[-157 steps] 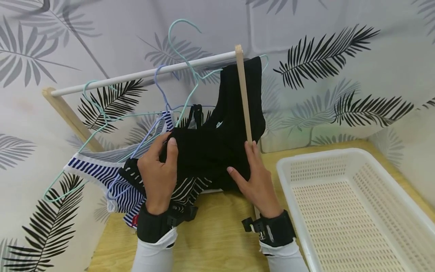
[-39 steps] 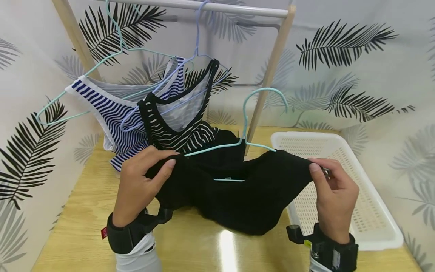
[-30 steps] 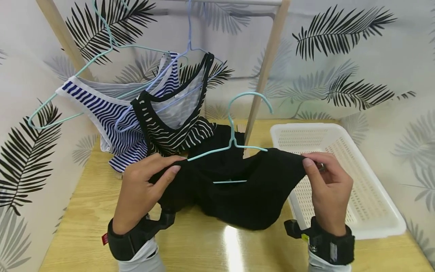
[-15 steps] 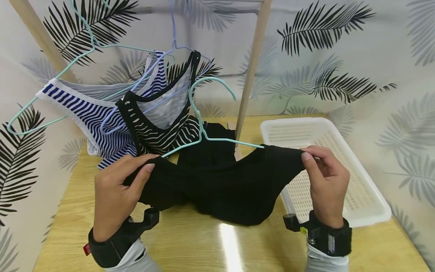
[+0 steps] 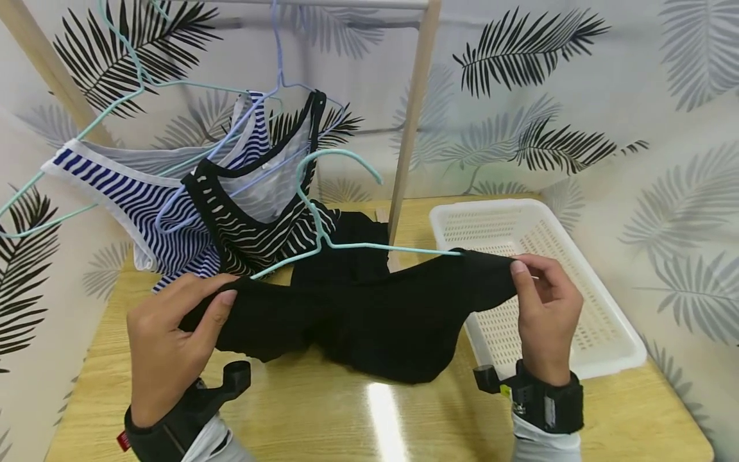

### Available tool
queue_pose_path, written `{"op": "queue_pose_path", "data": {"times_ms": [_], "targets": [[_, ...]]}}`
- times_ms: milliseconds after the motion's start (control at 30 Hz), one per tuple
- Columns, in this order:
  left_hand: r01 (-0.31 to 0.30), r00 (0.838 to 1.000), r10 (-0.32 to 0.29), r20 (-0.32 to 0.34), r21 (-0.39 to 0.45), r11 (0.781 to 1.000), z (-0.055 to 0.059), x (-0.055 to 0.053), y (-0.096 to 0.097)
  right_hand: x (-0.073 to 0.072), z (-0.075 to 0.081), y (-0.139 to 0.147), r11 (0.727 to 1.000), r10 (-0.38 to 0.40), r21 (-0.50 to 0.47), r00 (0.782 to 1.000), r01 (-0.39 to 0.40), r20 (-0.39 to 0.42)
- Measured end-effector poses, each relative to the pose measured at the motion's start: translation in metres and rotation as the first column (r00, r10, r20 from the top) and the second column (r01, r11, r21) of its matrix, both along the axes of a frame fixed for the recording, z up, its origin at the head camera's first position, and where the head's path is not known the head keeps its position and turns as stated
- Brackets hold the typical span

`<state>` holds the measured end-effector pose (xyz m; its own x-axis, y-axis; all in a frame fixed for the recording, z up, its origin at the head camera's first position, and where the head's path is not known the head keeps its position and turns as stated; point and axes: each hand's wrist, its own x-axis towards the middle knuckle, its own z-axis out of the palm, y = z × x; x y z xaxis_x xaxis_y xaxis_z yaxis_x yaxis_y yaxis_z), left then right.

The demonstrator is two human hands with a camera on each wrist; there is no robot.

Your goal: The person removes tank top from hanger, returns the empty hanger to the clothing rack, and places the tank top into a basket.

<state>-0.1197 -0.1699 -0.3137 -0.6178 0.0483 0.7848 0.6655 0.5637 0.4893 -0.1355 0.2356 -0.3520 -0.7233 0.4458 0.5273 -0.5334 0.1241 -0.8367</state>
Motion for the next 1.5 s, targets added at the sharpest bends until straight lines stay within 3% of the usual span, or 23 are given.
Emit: {"op": "queue_pose_path", "data": {"times_ms": [200,367,500,600,733,833,1000,1100,1167,1200,1400,1500], "targets": [[-0.061,0.998,0.063,-0.031,0.069,0.996,-0.001,0.003,-0.002,-0.002,-0.004,0.002,0.995,-0.102,0.024,0.991,0.1,0.082],[-0.038,0.998,0.043,-0.053,0.087,0.995,-0.004,0.003,-0.004,-0.004,-0.009,0.006,0.993,-0.108,-0.035,0.988,0.112,0.106],[-0.032,0.997,0.04,-0.067,0.116,0.993,-0.006,0.003,-0.004,-0.003,-0.013,0.01,0.995,-0.104,0.009,0.98,0.104,0.169],[-0.038,0.997,0.046,-0.067,0.114,0.993,-0.006,0.004,-0.003,0.001,-0.015,0.014,0.989,-0.069,0.143,0.961,0.03,0.27],[-0.068,0.996,0.072,-0.048,0.076,0.995,0.001,0.006,-0.001,0.008,-0.016,0.019,0.931,0.016,0.335,0.93,-0.148,0.367],[-0.087,0.996,0.089,-0.033,0.047,0.995,0.005,0.007,-0.001,0.012,-0.011,0.022,0.901,0.075,0.381,0.94,-0.207,0.334],[-0.083,0.996,0.085,-0.036,0.037,0.996,0.0,0.006,-0.004,0.011,0.002,0.016,0.874,0.151,0.426,0.964,-0.235,0.22],[-0.081,0.996,0.082,-0.034,0.034,0.996,-0.003,0.007,-0.004,0.005,0.007,0.007,0.836,0.156,0.499,0.971,-0.227,0.18],[-0.085,0.996,0.085,-0.021,0.02,0.996,-0.004,0.008,-0.004,0.001,0.007,0.003,0.825,0.128,0.531,0.98,-0.191,0.154],[-0.084,0.996,0.085,-0.015,0.015,0.996,-0.005,0.008,-0.004,0.0,0.008,0.001,0.826,0.11,0.538,0.984,-0.169,0.14],[-0.045,0.999,0.045,-0.028,0.011,0.999,-0.004,0.007,-0.003,0.003,0.007,0.001,0.903,0.083,0.417,0.994,-0.108,0.077],[-0.016,0.999,0.017,-0.045,0.013,1.0,0.0,0.005,-0.002,0.005,0.006,0.002,0.912,0.072,0.401,0.997,-0.083,0.042]]}}
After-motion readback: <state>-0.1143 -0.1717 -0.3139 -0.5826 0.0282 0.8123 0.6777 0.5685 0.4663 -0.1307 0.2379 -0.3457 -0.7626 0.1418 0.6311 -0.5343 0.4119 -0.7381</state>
